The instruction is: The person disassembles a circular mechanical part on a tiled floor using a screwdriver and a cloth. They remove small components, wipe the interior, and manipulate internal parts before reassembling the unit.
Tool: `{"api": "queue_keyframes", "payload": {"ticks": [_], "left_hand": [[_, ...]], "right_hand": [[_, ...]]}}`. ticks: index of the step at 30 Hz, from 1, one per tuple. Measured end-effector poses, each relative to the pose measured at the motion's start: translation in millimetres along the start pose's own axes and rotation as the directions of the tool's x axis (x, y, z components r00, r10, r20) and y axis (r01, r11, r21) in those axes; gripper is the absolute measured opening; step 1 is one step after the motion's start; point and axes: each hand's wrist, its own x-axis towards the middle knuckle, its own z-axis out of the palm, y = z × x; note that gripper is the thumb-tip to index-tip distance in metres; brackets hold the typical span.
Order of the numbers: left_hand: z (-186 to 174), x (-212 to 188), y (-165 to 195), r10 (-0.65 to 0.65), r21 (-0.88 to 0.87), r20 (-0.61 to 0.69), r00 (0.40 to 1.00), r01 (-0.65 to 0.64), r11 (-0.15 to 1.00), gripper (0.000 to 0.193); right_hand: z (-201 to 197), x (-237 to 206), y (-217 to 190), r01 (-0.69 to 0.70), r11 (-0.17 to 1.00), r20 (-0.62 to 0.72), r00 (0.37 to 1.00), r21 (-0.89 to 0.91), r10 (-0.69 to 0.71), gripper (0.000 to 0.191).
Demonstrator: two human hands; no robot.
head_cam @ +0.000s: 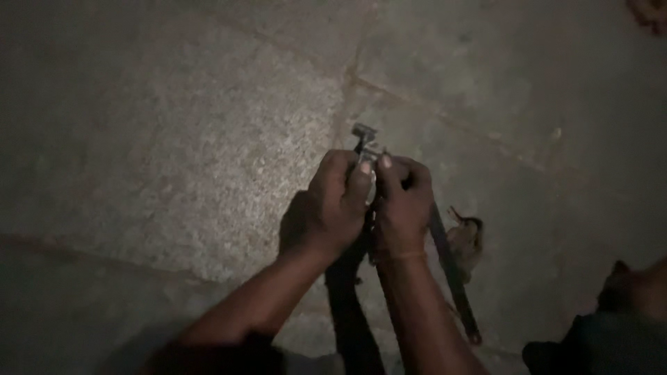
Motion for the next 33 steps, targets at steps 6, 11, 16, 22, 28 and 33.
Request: {"api": "queue_keyframes", "payload": {"ticks": [6,11,16,22,28,33], "left_hand": [[-1.8,-5.2,-11.7,0.165,-0.164,0.026,0.986,-0.159,0.974,0.042],[-4.8,9.2,-4.9,-0.129,-0.221,0.204,0.97,0.174,0.96,0.045],[-9.1,21.2,6.6,-0.485,-0.05,0.168,0.858,0.499,0.865,0.058],[1.3,17.0,2.6,-0.384,0.15,0.082,0.92,0.37,0.917,0.045],[2.9,15.3,3.3,-0.354,0.139,0.063,0.933,0.343,0.929,0.04],[-6.3,12.3,10.3,-0.381,0.128,0.075,0.921,0.37,0.92,0.039]], "right_hand": [[-18.6,-14.4,12.0,-0.24,0.918,0.091,0.971,0.317,0.222,0.039],[-26.3,1.4,22.9,0.193,0.98,0.056,0.98,-0.043,-0.191,0.036],[-29.3,-14.9,51.0,0.209,0.976,0.131,0.971,-0.053,-0.201,0.034],[-32.3,-13.7,57.5,0.194,0.934,-0.023,0.977,-0.299,-0.21,0.024],[-34.8,-3.7,42.7,0.101,0.987,0.103,0.991,-0.123,-0.089,0.025],[-37.6,-0.6,23.1,-0.105,0.961,-0.156,0.986,-0.255,0.067,0.026]]}}
